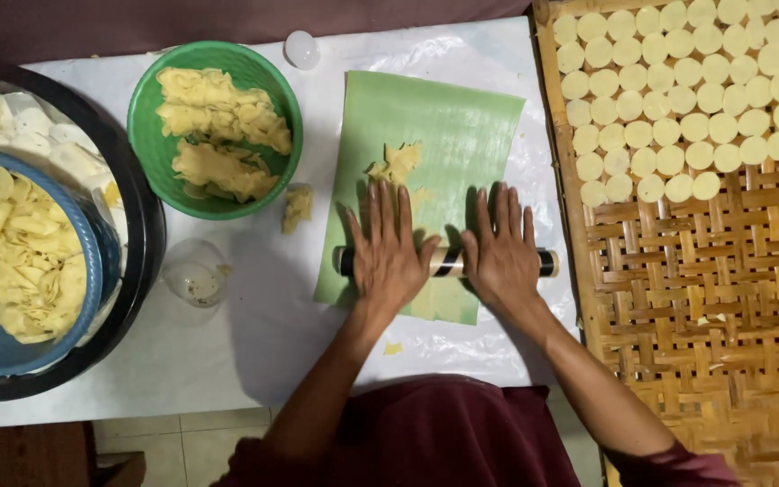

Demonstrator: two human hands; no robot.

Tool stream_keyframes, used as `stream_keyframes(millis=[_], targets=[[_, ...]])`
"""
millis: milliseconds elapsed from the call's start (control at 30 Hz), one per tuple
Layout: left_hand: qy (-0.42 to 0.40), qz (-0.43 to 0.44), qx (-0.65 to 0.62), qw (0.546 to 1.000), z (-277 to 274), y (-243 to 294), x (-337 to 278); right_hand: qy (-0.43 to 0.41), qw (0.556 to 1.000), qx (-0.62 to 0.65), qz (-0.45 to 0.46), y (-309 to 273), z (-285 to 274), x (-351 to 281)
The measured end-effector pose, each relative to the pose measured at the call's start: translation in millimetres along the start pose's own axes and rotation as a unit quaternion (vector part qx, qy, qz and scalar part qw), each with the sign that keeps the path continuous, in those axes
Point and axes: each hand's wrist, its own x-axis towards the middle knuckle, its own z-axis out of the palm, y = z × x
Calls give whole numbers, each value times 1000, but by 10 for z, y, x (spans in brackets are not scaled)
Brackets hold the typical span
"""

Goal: Flatten dough using a rolling pin and place portioned pieces into a tray.

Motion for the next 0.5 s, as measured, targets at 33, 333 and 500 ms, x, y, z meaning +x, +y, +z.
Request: stream_keyframes(millis=[33,333,500], targets=[[5,-10,-10,1000,45,-39,173,-8,999,36,19,-2,-64,168],[88,0,-6,996,126,-125,659,136,989,53,-14,103,-39,586],[64,-6,-4,998,6,34,-27,122,992,13,-21,3,174,-106]])
